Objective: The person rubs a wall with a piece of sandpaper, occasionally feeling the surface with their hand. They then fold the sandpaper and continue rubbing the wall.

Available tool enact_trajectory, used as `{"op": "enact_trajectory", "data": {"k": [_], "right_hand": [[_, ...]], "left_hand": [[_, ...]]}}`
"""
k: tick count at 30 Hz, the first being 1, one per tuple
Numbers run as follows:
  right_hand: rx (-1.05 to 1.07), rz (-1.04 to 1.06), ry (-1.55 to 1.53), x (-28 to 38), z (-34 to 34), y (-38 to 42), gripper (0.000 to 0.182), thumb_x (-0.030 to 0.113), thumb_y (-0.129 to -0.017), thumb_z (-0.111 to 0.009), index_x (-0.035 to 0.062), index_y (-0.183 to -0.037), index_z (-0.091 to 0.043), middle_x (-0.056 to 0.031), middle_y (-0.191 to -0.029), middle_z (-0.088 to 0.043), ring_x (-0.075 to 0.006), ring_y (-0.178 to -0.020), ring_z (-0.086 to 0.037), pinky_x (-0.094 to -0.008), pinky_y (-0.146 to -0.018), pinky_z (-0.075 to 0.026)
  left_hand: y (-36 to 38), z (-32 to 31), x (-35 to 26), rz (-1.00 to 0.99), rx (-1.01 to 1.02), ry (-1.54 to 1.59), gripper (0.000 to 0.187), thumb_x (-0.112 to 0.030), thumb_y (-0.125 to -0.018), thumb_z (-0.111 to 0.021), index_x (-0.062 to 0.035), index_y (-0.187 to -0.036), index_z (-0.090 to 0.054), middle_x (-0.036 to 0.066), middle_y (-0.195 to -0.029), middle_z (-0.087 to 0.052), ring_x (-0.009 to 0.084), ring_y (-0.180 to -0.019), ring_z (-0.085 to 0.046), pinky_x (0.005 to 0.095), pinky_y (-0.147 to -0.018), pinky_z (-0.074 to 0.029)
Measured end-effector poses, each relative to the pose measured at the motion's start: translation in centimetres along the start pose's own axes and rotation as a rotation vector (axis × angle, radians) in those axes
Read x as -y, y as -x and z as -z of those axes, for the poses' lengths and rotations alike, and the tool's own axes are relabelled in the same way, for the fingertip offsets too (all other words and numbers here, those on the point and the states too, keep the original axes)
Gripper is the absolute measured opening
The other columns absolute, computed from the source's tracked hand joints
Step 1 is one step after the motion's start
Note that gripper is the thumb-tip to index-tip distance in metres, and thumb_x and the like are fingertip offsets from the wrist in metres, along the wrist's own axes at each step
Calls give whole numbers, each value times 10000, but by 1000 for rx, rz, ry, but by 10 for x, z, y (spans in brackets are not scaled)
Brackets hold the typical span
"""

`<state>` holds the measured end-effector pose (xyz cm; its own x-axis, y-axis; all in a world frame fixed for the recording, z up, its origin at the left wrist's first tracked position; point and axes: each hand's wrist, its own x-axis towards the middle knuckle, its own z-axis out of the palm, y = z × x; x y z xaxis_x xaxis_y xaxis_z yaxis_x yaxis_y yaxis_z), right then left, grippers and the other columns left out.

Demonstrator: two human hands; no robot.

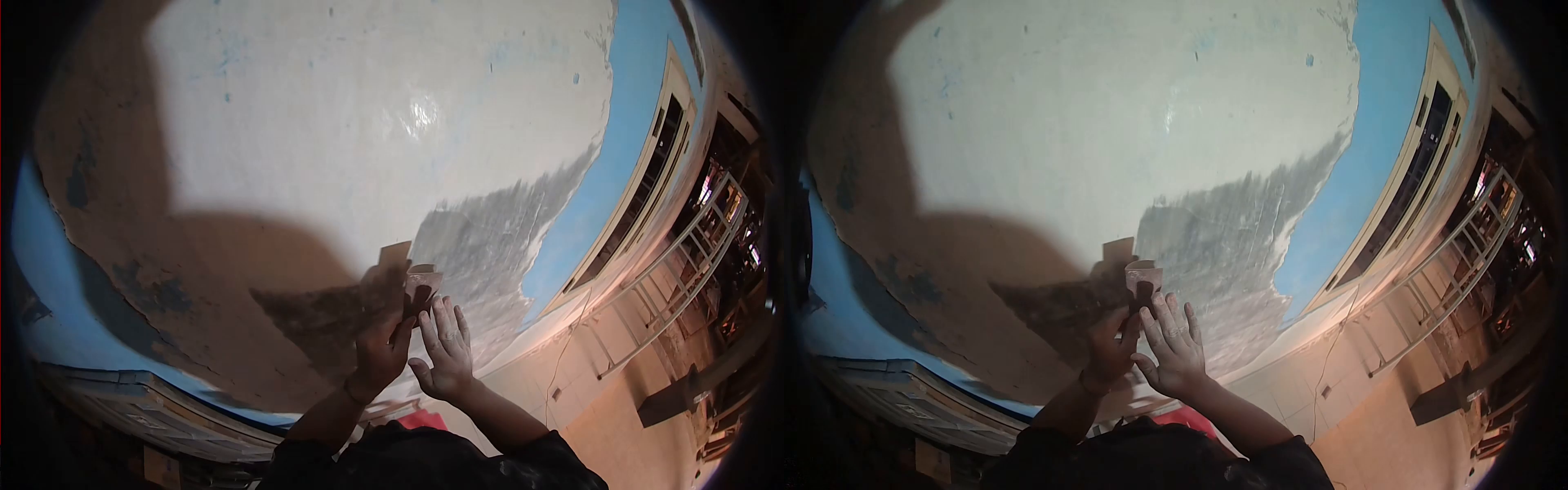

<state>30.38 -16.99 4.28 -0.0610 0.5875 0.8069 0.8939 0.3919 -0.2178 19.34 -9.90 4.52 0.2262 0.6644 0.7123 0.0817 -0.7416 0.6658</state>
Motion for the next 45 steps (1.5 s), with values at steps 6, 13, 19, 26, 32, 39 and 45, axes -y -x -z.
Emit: {"op": "enact_trajectory", "data": {"k": [6, 13, 19, 26, 32, 39, 45], "right_hand": [[13, -27, 59, -3, 1, -37, 641, 495, -887, -382, 49, -1347, -354, -149, -1409, -316, -299, -1322, -273, -539, -1055, -90], [76, -111, 208, 0, -4, -51, 667, 545, -879, -338, 76, -1353, -356, -103, -1419, -319, -258, -1325, -278, -612, -1022, -49], [50, -67, 211, -4, -8, -53, 678, 546, -867, -373, 38, -1315, -407, -118, -1401, -344, -242, -1310, -309, -628, -1013, -33], [70, 7, 193, -13, -16, -52, 742, 545, -860, -406, -4, -1352, -317, -178, -1417, -288, -286, -1337, -238, -621, -1000, 77], [109, -18, 190, -21, -19, -44, 765, 559, -854, -403, -12, -1354, -304, -178, -1439, -236, -293, -1352, -191, -624, -989, 97], [-70, -62, 369, -13, -21, -73, 714, 591, -846, -379, 81, -1347, -372, -78, -1432, -290, -224, -1333, -245, -608, -1021, -5], [-70, -77, 476, -19, -48, -45, 700, 609, -859, -317, 100, -1331, -403, -66, -1418, -311, -229, -1317, -270, -623, -1012, -22]], "left_hand": [[-19, -1, -8, -31, -7, 25, 136, -129, -833, -596, -18, -907, -617, 169, -678, -584, 284, -585, -601, 337, -520, -452], [-23, 1, -6, 29, 46, 31, 169, -143, -841, -592, -33, -968, -607, 179, -723, -598, 278, -626, -615, 343, -547, -465], [-12, 6, 5, -52, 4, -151, 223, -141, -825, -605, -41, -1025, -604, 160, -810, -624, 279, -683, -625, 341, -585, -482], [75, 31, 23, 208, -108, -362, 183, -90, -823, -584, -23, -991, -615, 136, -874, -632, 238, -824, -628, 306, -711, -481], [170, 69, 50, 595, -272, -569, 174, -133, -835, -560, -30, -966, -610, 112, -788, -583, 242, -684, -581, 350, -609, -458], [149, 101, 38, 473, -486, -705, 167, -118, -867, -512, -27, -978, -598, 90, -878, -566, 216, -761, -544, 323, -640, -426], [124, 140, 53, 352, -562, -842, 180, -122, -902, -476, -23, -1031, -553, 125, -1025, -518, 265, -965, -488, 368, -739, -414]]}}
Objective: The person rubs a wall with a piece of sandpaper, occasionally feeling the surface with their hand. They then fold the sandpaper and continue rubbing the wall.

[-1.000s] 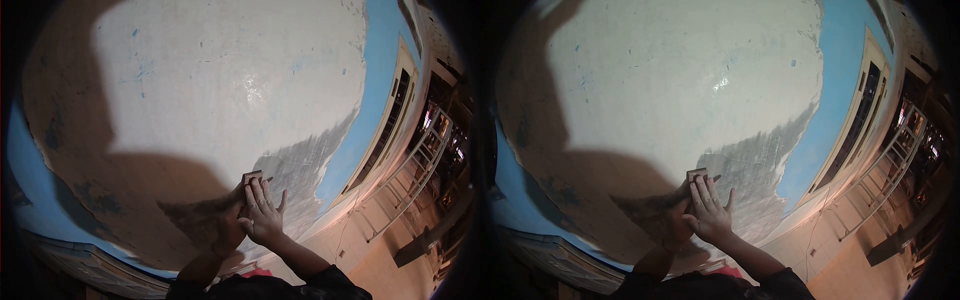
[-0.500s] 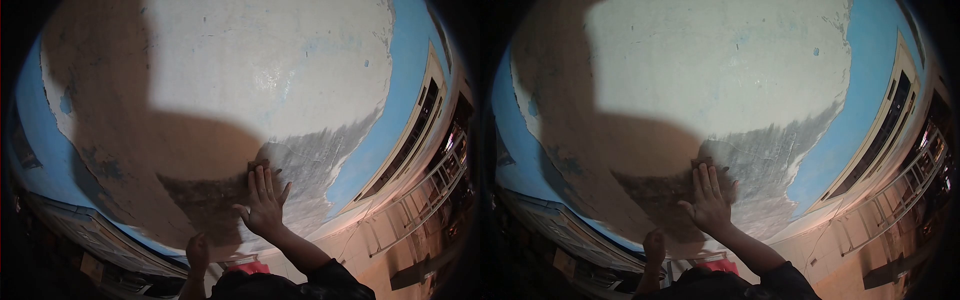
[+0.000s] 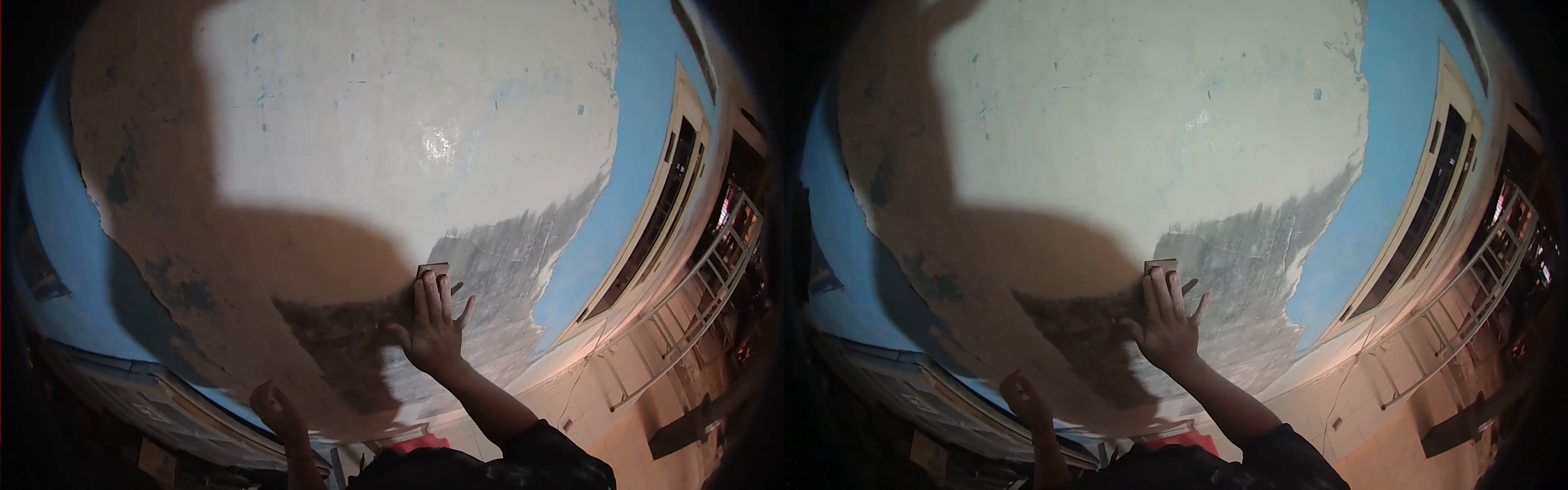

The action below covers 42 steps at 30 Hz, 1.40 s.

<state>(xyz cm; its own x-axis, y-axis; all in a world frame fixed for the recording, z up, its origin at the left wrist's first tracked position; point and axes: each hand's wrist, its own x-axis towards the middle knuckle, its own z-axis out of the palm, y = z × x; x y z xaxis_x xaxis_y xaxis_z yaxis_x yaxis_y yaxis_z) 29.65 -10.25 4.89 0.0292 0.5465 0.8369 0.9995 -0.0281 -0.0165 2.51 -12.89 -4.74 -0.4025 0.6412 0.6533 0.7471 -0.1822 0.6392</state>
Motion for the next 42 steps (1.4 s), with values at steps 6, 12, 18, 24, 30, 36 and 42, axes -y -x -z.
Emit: {"op": "enact_trajectory", "data": {"k": [6, 12, 18, 24, 30, 36, 42], "right_hand": [[30, 45, -132, -11, 6, -34, 863, 541, -788, -513, -35, -1362, -223, -258, -1427, -177, -423, -1329, -152, -694, -956, 25], [90, 23, -131, -10, -11, -10, 875, 621, -789, -442, -3, -1366, -237, -252, -1426, -197, -387, -1342, -157, -706, -940, 45], [-66, 28, -48, -9, -7, -35, 866, 632, -752, -483, 40, -1356, -296, -172, -1430, -252, -334, -1340, -205, -722, -928, 18], [-29, -11, -113, -3, -18, -8, 874, 632, -769, -475, 14, -1355, -278, -213, -1417, -255, -375, -1334, -202, -723, -919, 57], [-111, -24, -82, -6, -6, -41, 863, 623, -783, -462, -16, -1339, -303, -222, -1410, -264, -382, -1331, -205, -701, -922, 108], [-158, -112, -121, 6, -21, -13, 786, 641, -800, -400, 52, -1320, -392, -124, -1400, -339, -276, -1311, -301, -697, -942, 71], [-201, -145, -142, 0, -3, -49, 814, 663, -791, -383, 57, -1335, -374, -115, -1399, -345, -277, -1308, -309, -690, -945, 82]], "left_hand": [[-21, -15, 16, -230, -180, -111, 272, -164, -946, -356, 19, -1102, -483, 179, -1123, -443, 331, -1075, -412, 467, -916, -332], [-47, -32, 6, -297, -365, -53, 378, -246, -963, -273, 30, -1176, -418, 194, -1214, -368, 340, -1156, -341, 484, -949, -295], [-85, -55, -4, -401, -480, 5, 484, -314, -954, -239, 65, -1235, -349, 225, -1288, -280, 365, -1199, -283, 498, -991, -233], [-93, -61, -24, -445, -564, -2, 516, -322, -952, -249, 79, -1271, -306, 236, -1316, -261, 375, -1223, -269, 498, -1001, -221], [-95, -63, -21, -453, -572, -7, 524, -323, -947, -282, 77, -1286, -281, 238, -1321, -253, 374, -1237, -259, 497, -1002, -228], [-92, -64, -14, -435, -564, -59, 517, -312, -947, -287, 82, -1281, -279, 237, -1326, -241, 377, -1231, -266, 492, -1002, -233], [-93, -62, -16, -467, -545, -92, 505, -302, -951, -274, 90, -1270, -288, 243, -1323, -241, 374, -1227, -267, 492, -991, -240]]}}
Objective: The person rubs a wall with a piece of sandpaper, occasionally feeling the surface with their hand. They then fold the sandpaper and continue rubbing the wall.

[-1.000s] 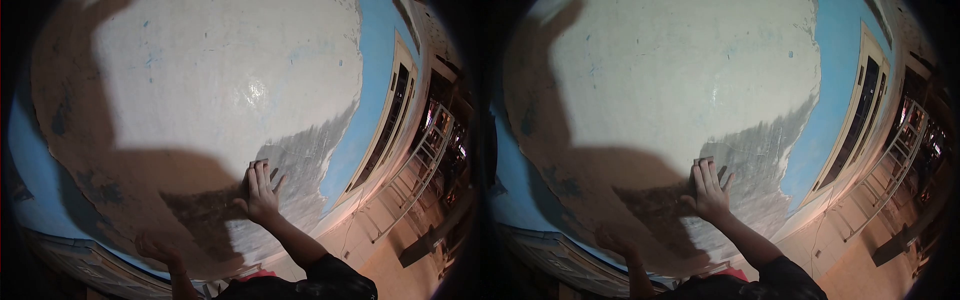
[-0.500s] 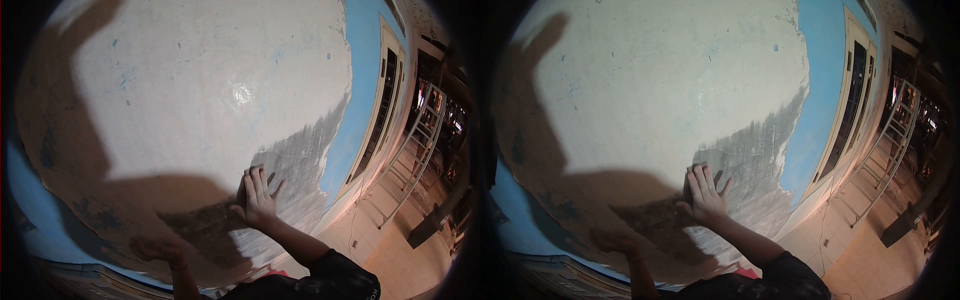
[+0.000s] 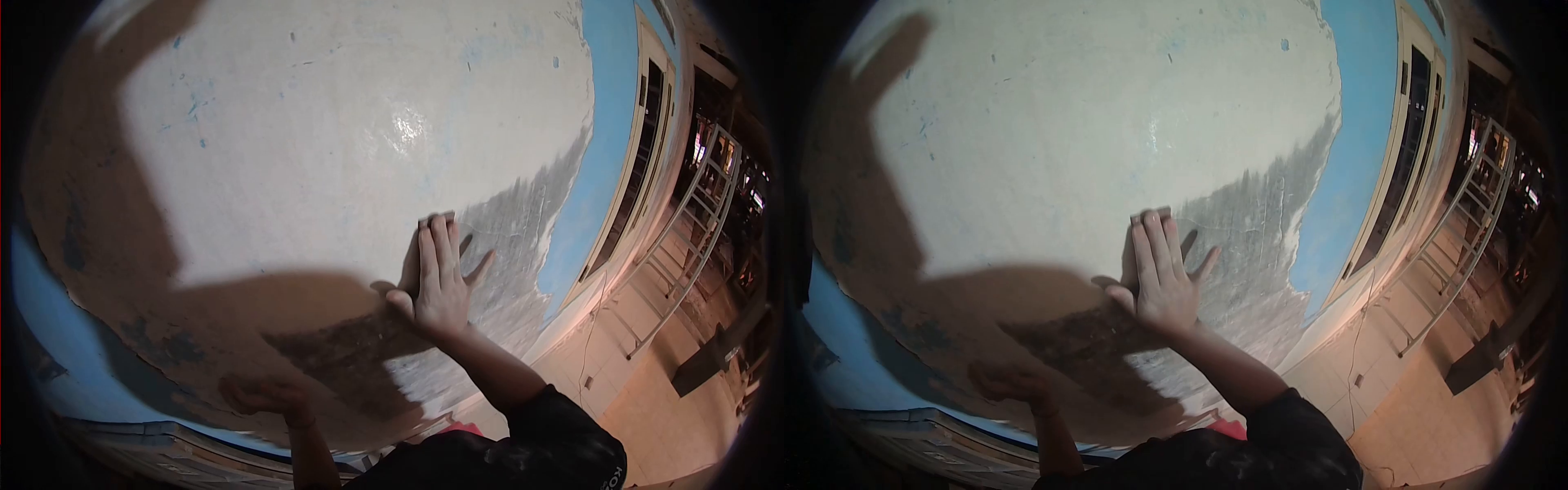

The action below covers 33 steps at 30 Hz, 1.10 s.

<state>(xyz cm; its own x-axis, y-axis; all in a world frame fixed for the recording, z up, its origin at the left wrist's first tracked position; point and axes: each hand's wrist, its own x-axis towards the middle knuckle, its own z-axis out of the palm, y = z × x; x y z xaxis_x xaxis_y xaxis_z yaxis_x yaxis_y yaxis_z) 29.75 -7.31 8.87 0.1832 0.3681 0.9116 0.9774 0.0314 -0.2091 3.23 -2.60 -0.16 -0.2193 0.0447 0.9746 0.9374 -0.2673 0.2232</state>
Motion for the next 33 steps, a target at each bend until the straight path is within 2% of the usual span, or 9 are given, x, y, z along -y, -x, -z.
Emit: {"op": "enact_trajectory", "data": {"k": [2, 8, 14, 17, 20, 25, 28, 31, 33], "right_hand": [[-54, 19, -12, 1, -2, -4, 821, 667, -787, -383, 61, -1341, -366, -115, -1406, -334, -276, -1304, -316, -692, -942, 78], [23, 4, -32, -3, -21, 51, 822, 664, -785, -396, 59, -1339, -366, -117, -1408, -322, -281, -1308, -305, -694, -946, 68], [-64, 67, 52, -3, -7, 0, 834, 650, -738, -498, 59, -1317, -391, -125, -1381, -362, -295, -1286, -339, -697, -942, 67], [20, 58, 11, -8, -15, 37, 814, 626, -730, -532, 68, -1308, -405, -118, -1388, -350, -283, -1298, -317, -697, -942, 66], [55, 55, -18, -11, -17, 47, 801, 618, -729, -538, 77, -1307, -409, -107, -1382, -360, -275, -1302, -312, -691, -948, 64], [-51, 93, 45, -8, -7, -3, 823, 653, -726, -508, 79, -1308, -410, -110, -1384, -355, -275, -1299, -317, -740, -900, 47], [92, 15, -13, -5, -6, 23, 821, 655, -736, -494, 76, -1311, -403, -112, -1389, -346, -282, -1301, -313, -741, -901, 44], [150, -1, -42, -8, -17, 60, 828, 641, -727, -513, 74, -1319, -392, -115, -1398, -330, -286, -1308, -300, -742, -899, 38], [110, 44, -8, -8, -14, 43, 832, 636, -725, -520, 72, -1322, -386, -117, -1401, -323, -284, -1312, -292, -744, -897, 32]], "left_hand": [[1, -1, 1, 23, -7, 36, 501, -298, -952, -273, 90, -1268, -294, 247, -1318, -249, 375, -1225, -270, 491, -988, -241], [0, 1, -2, 45, 27, 3, 507, -315, -958, -236, 91, -1242, -342, 250, -1313, -268, 375, -1225, -271, 491, -992, -228], [-2, 1, -3, 22, 9, 16, 516, -319, -955, -219, 90, -1242, -349, 256, -1313, -281, 379, -1236, -254, 500, -995, -213], [-2, 0, -3, -35, 12, -46, 518, -322, -954, -221, 89, -1242, -351, 256, -1316, -277, 376, -1241, -248, 500, -998, -212], [-2, 2, -3, 13, 26, 10, 522, -326, -954, -221, 88, -1245, -350, 254, -1319, -273, 376, -1242, -246, 500, -998, -211], [-1, 0, -2, 11, 14, -10, 519, -326, -954, -224, 83, -1247, -351, 255, -1321, -268, 378, -1237, -251, 503, -997, -207], [3, -3, 2, 11, 7, -34, 515, -324, -954, -225, 81, -1245, -353, 256, -1319, -270, 378, -1233, -258, 502, -995, -211], [3, -3, 1, 1, 5, -44, 513, -324, -954, -226, 81, -1241, -356, 255, -1314, -277, 377, -1227, -268, 499, -990, -220], [1, -1, 0, 2, 5, -44, 513, -325, -954, -227, 82, -1239, -357, 254, -1310, -282, 377, -1221, -276, 497, -987, -224]]}}
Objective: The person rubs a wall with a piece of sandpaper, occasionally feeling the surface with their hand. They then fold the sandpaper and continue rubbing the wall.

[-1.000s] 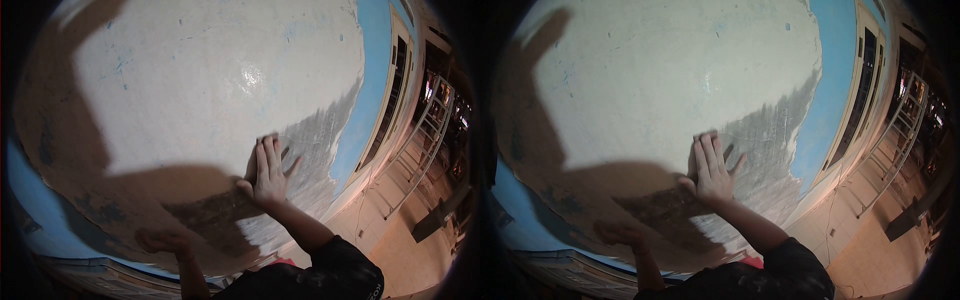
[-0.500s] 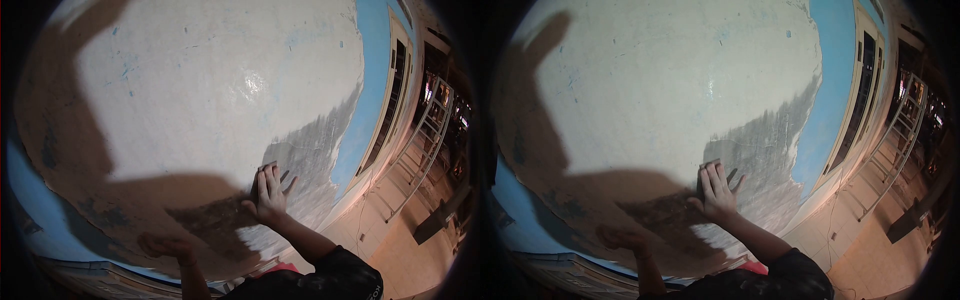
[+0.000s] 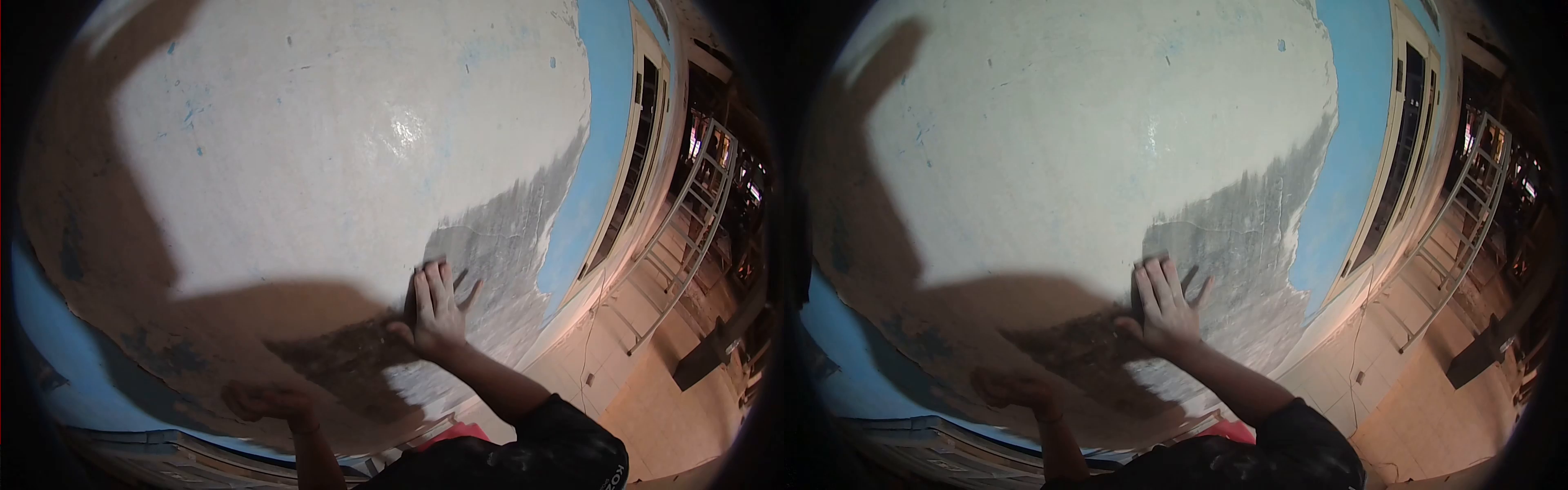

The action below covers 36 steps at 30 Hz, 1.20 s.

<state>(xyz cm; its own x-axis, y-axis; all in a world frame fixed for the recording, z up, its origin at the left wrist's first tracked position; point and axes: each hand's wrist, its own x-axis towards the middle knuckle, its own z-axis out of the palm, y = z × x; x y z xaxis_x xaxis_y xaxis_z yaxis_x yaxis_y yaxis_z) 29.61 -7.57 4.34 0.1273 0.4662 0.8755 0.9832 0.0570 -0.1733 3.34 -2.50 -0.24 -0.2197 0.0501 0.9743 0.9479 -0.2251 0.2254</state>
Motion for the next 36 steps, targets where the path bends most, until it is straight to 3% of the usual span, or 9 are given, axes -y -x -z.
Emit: {"op": "enact_trajectory", "data": {"k": [12, 15, 21, 25, 28, 31, 36], "right_hand": [[-1, -39, 92, 8, 21, -28, 831, 650, -752, -477, 63, -1332, -382, -97, -1421, -309, -258, -1336, -251, -699, -947, 39], [-39, 28, 111, 7, 21, -38, 892, 658, -773, -445, -18, -1337, -304, -188, -1402, -290, -348, -1340, -203, -684, -946, 86], [32, 49, 119, 5, 10, 0, 905, 645, -748, -503, -20, -1331, -309, -214, -1401, -275, -362, -1339, -196, -686, -943, 88], [-40, 56, 79, 5, 18, -35, 862, 625, -778, -478, -21, -1327, -321, -203, -1411, -269, -367, -1339, -191, -682, -947, 84], [-33, -35, -36, 9, 22, -23, 776, 638, -776, -459, 81, -1315, -414, -91, -1407, -332, -260, -1321, -279, -689, -956, 41], [102, 24, 20, 6, 17, 11, 857, 639, -797, -427, -6, -1348, -306, -198, -1413, -270, -356, -1339, -197, -678, -953, 65], [43, 27, 57, 5, 23, -25, 845, 642, -806, -407, -2, -1345, -308, -193, -1409, -274, -357, -1331, -211, -678, -952, 54]], "left_hand": [[-3, 0, -5, 22, -13, 29, 519, -333, -955, -227, 86, -1233, -359, 251, -1285, -309, 384, -1204, -295, 499, -985, -227], [-2, 0, -4, 11, -15, 15, 519, -332, -956, -229, 86, -1233, -359, 254, -1289, -309, 384, -1207, -295, 498, -985, -229], [2, -2, 0, -4, -20, -28, 518, -330, -957, -232, 86, -1236, -364, 252, -1302, -303, 384, -1226, -282, 497, -991, -232], [2, -5, 1, 7, -36, -3, 515, -326, -958, -230, 86, -1237, -364, 249, -1302, -305, 382, -1231, -279, 499, -994, -233], [1, -3, -1, 18, -35, 14, 518, -328, -958, -227, 87, -1237, -363, 250, -1305, -301, 382, -1231, -279, 498, -995, -233], [1, -2, -1, 36, -22, 9, 521, -330, -958, -223, 89, -1236, -361, 250, -1308, -295, 383, -1229, -279, 497, -995, -231], [2, -2, 1, 4, -18, -5, 521, -327, -958, -220, 93, -1234, -360, 248, -1302, -294, 383, -1228, -271, 497, -994, -229]]}}
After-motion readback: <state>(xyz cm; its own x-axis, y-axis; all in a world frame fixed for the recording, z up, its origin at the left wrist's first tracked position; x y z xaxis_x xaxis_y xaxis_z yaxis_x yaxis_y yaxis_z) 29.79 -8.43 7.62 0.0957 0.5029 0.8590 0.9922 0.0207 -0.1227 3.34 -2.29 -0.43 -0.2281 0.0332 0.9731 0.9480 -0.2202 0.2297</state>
